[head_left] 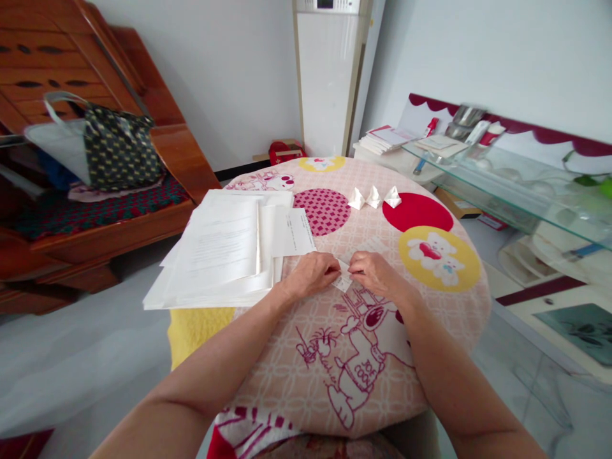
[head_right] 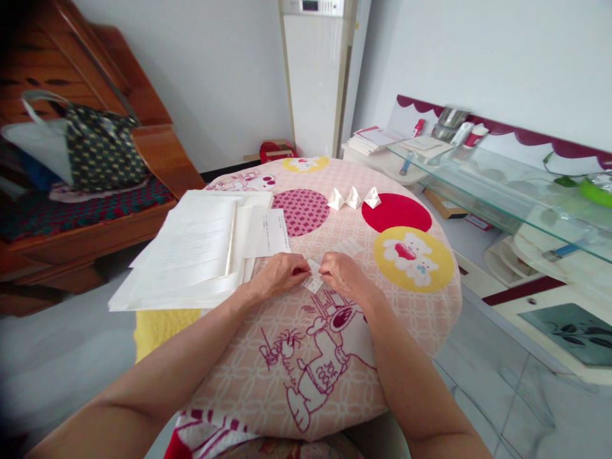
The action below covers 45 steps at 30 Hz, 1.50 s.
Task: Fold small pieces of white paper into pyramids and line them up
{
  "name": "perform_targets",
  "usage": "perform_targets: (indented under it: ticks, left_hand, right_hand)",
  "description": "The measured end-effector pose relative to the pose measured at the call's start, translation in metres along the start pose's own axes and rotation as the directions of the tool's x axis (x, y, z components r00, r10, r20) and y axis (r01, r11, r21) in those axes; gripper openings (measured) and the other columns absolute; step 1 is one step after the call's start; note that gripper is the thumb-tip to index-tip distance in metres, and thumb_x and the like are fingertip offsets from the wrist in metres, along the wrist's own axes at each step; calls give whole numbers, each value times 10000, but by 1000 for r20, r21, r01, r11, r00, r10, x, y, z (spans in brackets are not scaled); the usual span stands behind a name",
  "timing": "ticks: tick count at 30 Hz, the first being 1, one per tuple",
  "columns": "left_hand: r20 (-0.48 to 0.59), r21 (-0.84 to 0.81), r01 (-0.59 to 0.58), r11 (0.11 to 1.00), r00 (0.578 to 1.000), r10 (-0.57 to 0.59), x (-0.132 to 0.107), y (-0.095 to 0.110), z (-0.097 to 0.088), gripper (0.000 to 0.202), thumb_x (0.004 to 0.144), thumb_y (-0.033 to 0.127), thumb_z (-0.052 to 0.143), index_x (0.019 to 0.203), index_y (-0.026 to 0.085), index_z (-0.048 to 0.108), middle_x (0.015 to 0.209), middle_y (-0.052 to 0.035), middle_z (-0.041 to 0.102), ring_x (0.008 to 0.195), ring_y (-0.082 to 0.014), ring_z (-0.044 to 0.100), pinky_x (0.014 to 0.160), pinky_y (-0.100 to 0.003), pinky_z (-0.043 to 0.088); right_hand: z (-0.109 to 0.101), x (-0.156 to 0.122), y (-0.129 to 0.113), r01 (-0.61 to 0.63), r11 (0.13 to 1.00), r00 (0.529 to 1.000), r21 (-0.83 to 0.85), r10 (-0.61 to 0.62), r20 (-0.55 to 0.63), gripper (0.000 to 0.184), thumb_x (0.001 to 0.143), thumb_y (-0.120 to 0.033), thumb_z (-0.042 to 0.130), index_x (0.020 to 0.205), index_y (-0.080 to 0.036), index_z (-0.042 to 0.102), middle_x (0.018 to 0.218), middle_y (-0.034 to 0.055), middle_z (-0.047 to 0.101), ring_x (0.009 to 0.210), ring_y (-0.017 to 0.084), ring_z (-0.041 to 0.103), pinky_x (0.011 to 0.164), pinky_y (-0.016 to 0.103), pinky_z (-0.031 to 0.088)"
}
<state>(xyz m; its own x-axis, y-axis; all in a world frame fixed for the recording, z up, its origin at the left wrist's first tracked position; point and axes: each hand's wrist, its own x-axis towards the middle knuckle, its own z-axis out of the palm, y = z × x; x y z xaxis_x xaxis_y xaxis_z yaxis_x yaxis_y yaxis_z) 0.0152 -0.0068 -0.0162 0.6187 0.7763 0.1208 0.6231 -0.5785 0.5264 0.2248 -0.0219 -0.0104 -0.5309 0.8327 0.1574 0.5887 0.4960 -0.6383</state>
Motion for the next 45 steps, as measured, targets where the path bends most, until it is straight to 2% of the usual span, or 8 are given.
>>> perform_targets:
  ticks: [5,11,15,21,30,38,42,45]
  left_hand:
    - [-10,-53,77,996,997,-78,1,-1,-2,110,833,166,632,759,165,713,720,-23,660,653,-147,553,637,-267,349]
    - [9,-122,169,978,985,-170,4,-6,-3,254,842,198,619,591,163,634,553,19,519,550,-113,433,591,-278,267]
    - [6,-146,198,969,980,-199,6,-6,-3,288,850,213,612,568,159,614,527,31,464,546,-107,397,587,-278,250]
    - [-5,-32,241,970,971,-241,6,-3,-2,244,888,227,603,679,148,702,595,8,577,576,-117,448,599,-276,279]
    - [-55,50,380,924,924,-377,13,-2,5,206,887,304,650,807,154,765,690,-35,683,637,-147,558,631,-275,360]
    - [-63,51,427,903,904,-424,14,1,5,170,860,300,689,846,160,783,727,-49,708,704,-171,620,688,-277,433]
    - [-64,55,424,904,905,-421,14,-1,6,164,856,303,695,850,163,781,739,-48,716,711,-168,625,692,-273,437]
    - [-63,54,420,906,907,-417,15,-2,7,155,852,300,698,844,166,777,737,-46,717,704,-165,621,683,-273,429]
  right_hand:
    - [2,2,2,-16,997,1000,-69,15,-8,233,821,-82,623,621,-185,685,758,46,640,734,175,594,703,307,424]
    - [-1,1,7,-123,990,991,-66,118,-69,193,791,-111,664,616,-178,712,707,29,634,658,150,566,634,287,377]
    - [-1,1,6,-232,972,970,-46,227,-89,158,776,-144,681,628,-180,723,613,8,627,591,137,539,577,272,342]
    - [4,5,7,-429,902,901,47,431,-47,158,817,-163,625,682,-147,704,545,-5,605,500,109,506,513,235,336]
    - [6,9,0,-522,852,850,28,523,-69,166,820,-199,667,660,-156,670,541,-2,594,521,120,538,488,219,338]
    - [1,7,-6,-656,713,740,247,671,30,163,840,-97,612,686,-149,623,497,-24,588,359,77,497,355,179,306]
    - [-1,5,-1,-684,650,704,330,708,65,194,851,-52,578,687,-154,592,487,-20,603,347,90,528,311,172,312]
    - [-1,4,1,-678,630,700,380,710,72,213,886,-61,558,698,-155,588,494,-12,618,355,97,552,300,169,328]
